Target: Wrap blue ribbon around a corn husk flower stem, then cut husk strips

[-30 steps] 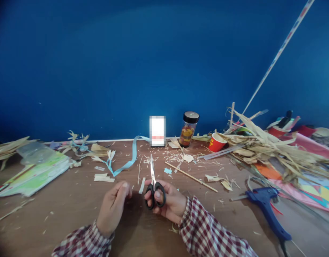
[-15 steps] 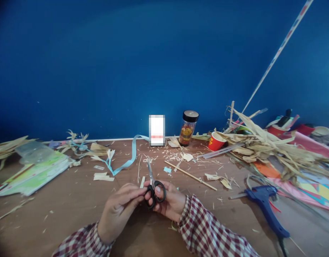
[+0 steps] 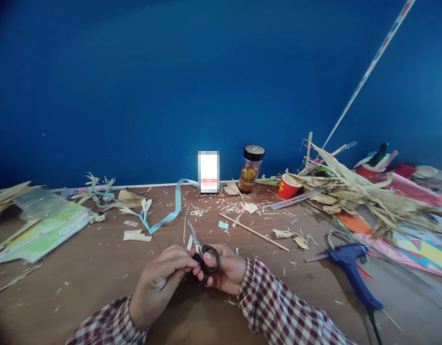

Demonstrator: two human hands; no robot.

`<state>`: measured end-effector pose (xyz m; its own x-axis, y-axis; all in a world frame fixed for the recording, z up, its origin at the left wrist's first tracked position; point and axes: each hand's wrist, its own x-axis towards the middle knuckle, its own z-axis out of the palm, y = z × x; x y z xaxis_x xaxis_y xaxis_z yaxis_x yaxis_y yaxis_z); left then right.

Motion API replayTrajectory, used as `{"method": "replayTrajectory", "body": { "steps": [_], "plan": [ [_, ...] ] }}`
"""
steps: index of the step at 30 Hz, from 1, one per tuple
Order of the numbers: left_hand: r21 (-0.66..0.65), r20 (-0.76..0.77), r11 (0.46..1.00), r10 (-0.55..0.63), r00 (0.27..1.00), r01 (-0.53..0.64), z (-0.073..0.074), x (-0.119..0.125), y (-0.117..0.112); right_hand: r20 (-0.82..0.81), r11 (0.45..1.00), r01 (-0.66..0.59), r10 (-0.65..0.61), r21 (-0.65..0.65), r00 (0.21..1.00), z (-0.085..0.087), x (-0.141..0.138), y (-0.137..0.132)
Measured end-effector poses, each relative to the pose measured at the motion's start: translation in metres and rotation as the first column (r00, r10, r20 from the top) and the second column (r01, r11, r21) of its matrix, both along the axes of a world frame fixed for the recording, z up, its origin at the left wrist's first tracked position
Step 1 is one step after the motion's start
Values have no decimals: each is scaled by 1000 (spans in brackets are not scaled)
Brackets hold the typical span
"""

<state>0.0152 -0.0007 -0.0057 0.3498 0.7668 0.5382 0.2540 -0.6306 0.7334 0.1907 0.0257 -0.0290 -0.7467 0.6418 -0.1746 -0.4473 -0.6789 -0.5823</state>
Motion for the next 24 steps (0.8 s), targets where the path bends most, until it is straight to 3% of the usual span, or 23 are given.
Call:
{"method": "replayTrajectory", "body": {
  "steps": [3,7,9,14,18,24],
  "plan": [
    [-60,-45,997,43,998,-46,-2,2,-3,10,1000,-8,8,28,1000,0,-2,0],
    [-195,17,942,283,959,-274,-6,4,-7,12,999,21,-21,25,1000,4,-1,1],
    [-231,46,920,334,941,-316,-7,3,-8,6,999,49,-49,15,999,6,0,1],
    [-166,-104,954,236,966,-250,-8,1,-5,-40,984,176,-176,17,984,6,0,3],
    [-85,-203,984,135,970,-155,-10,3,-5,-23,975,208,-207,76,978,4,-2,2],
    [-93,-182,981,154,971,-173,-7,5,-6,9,974,200,-202,109,979,2,-4,3]
  ]
}}
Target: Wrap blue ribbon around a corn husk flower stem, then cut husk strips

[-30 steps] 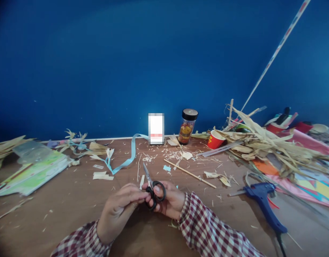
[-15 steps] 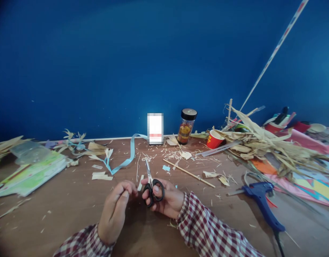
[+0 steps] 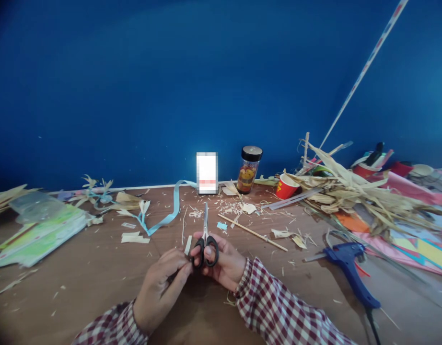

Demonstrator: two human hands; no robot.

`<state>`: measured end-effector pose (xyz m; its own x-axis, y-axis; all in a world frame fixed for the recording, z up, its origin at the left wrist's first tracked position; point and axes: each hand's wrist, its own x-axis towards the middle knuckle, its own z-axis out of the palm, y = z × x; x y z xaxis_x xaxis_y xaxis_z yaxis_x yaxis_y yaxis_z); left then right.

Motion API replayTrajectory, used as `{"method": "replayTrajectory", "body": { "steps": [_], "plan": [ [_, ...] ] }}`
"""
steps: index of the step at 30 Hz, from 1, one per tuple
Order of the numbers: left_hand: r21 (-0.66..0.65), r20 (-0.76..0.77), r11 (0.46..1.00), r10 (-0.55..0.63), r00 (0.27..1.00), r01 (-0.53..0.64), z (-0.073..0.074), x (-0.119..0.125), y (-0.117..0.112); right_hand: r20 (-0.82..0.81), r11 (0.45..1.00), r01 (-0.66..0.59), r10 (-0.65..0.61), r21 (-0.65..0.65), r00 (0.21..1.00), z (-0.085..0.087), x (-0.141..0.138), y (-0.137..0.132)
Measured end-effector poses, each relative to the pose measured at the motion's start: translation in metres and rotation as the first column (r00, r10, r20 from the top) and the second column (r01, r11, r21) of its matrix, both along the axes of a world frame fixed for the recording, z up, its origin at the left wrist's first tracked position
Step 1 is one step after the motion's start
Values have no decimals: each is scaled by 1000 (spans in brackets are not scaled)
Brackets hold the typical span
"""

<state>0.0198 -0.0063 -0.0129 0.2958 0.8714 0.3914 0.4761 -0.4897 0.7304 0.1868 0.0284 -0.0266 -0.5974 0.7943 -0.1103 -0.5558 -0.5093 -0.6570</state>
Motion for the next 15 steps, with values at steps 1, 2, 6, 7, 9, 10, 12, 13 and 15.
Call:
{"method": "replayTrajectory", "body": {
  "steps": [1,2,6,7,9,10,12,13,15],
  "plan": [
    [-10,29,999,45,999,-45,1,-1,0,4,1000,-12,12,-2,1000,0,0,0],
    [-15,64,995,97,993,-96,1,-2,1,8,1000,-28,28,-2,1000,0,0,0],
    [26,164,968,244,956,-251,1,-6,2,23,997,-79,79,16,997,0,0,-2],
    [52,162,967,239,957,-250,0,-6,2,29,996,-82,81,20,996,0,-1,-2],
    [121,122,973,184,975,-198,0,-5,1,43,997,-70,68,32,997,-2,-3,-4],
    [162,88,973,150,985,-163,0,-3,0,51,998,-56,54,43,997,-3,-4,-4],
    [233,8,967,109,994,-108,0,-1,-2,70,996,-27,21,81,997,-5,-7,-6],
    [257,-28,962,101,994,-91,1,0,-3,78,994,-14,5,105,997,-7,-8,-7],
    [290,-69,955,87,994,-64,2,1,-3,90,990,-2,-11,143,996,-10,-10,-8]
  ]
}}
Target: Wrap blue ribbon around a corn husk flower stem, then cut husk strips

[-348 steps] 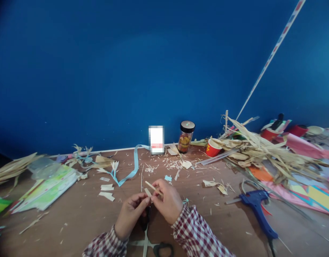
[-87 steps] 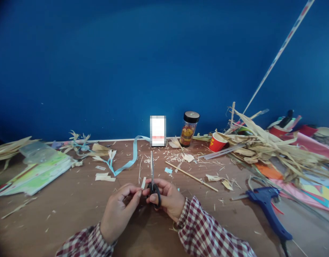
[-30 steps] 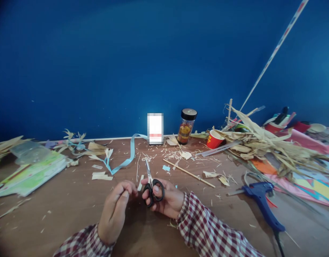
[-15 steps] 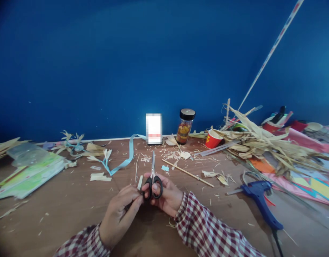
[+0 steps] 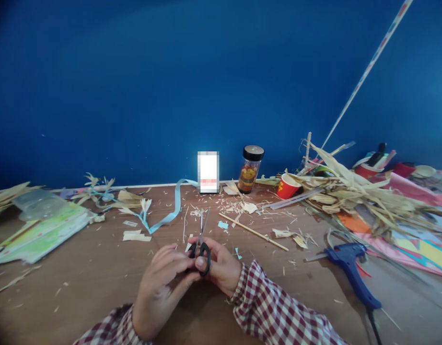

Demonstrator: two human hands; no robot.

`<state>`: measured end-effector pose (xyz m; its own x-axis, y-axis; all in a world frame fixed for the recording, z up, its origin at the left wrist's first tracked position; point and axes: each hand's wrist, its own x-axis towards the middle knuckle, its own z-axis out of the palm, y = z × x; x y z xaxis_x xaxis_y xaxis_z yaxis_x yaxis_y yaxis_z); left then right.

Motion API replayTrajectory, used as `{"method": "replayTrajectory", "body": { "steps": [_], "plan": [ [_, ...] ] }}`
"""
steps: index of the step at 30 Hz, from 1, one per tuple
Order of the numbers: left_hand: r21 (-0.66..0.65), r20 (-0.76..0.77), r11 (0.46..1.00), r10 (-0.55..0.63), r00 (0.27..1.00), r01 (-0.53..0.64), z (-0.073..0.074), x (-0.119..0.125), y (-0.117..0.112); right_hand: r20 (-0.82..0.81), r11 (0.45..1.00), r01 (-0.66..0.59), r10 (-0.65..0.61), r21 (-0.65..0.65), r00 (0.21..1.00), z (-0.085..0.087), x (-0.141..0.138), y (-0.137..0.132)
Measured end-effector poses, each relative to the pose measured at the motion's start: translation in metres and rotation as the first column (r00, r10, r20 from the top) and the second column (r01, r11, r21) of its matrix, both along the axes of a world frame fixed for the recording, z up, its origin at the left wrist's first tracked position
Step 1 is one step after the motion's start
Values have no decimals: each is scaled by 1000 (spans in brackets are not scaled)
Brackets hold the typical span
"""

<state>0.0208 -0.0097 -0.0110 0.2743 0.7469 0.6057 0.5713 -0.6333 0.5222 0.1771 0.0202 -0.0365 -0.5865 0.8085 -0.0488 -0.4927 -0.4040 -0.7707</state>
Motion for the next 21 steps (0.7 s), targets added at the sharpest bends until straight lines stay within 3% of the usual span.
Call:
{"method": "replayTrajectory", "body": {
  "steps": [4,8,12,15,18,21],
  "plan": [
    [37,5,998,-50,999,50,1,0,0,-10,1000,-19,19,13,1000,-3,-1,0],
    [-42,41,995,-86,995,88,1,2,-2,13,999,-3,2,39,1000,0,-1,1],
    [-182,170,983,6,985,26,0,1,-5,55,989,83,-91,126,994,4,-2,1],
    [-195,194,981,59,979,-20,-1,-3,-3,144,957,196,-230,215,963,7,-3,3],
    [-162,122,987,4,993,16,-5,-6,0,357,880,284,-423,380,833,10,0,4],
    [-160,119,987,54,991,-34,-10,-6,2,532,726,154,-615,671,582,14,6,3]
  ]
}}
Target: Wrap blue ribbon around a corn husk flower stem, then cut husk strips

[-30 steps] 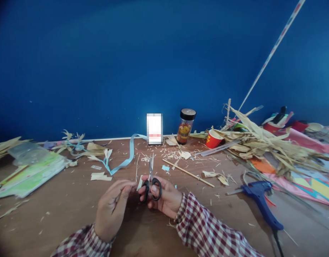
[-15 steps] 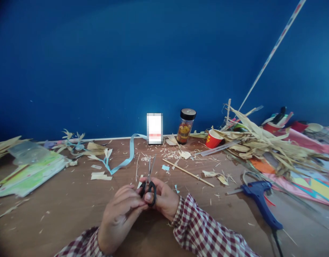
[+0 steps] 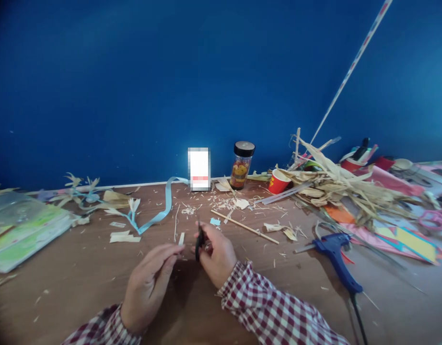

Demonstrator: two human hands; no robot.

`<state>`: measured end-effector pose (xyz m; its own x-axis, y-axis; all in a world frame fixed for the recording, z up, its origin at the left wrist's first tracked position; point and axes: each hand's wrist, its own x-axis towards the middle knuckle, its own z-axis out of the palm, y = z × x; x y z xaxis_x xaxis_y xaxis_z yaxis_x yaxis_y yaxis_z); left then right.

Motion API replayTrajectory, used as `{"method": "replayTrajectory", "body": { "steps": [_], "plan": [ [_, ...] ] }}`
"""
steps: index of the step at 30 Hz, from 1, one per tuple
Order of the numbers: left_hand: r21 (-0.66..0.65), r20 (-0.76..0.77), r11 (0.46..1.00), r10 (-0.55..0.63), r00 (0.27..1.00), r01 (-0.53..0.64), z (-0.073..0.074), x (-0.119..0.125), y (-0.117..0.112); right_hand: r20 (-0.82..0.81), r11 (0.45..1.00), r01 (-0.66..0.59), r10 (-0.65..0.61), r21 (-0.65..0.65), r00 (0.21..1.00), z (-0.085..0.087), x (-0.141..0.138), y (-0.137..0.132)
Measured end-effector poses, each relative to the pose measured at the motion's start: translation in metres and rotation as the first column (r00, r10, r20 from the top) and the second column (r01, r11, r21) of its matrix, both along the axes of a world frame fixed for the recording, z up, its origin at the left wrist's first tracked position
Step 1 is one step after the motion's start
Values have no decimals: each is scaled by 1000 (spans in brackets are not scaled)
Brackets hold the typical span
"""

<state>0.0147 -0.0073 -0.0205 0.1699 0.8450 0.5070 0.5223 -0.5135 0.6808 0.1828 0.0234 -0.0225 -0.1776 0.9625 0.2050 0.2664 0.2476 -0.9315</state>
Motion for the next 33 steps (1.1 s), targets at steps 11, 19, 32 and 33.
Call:
{"method": "replayTrajectory", "body": {
  "steps": [11,19,32,33],
  "plan": [
    [-393,227,866,417,880,-309,-2,-12,17,587,946,-133,-70,296,807,5,16,7],
    [-180,71,947,282,957,-266,-9,-21,26,467,972,-44,-72,232,882,-2,17,10],
    [-130,-594,947,163,788,-294,-4,-8,43,305,985,-36,-17,167,952,-15,11,9],
    [-149,-593,943,156,790,-298,-4,-7,45,294,985,-33,-18,168,956,-16,11,10]
  ]
}}
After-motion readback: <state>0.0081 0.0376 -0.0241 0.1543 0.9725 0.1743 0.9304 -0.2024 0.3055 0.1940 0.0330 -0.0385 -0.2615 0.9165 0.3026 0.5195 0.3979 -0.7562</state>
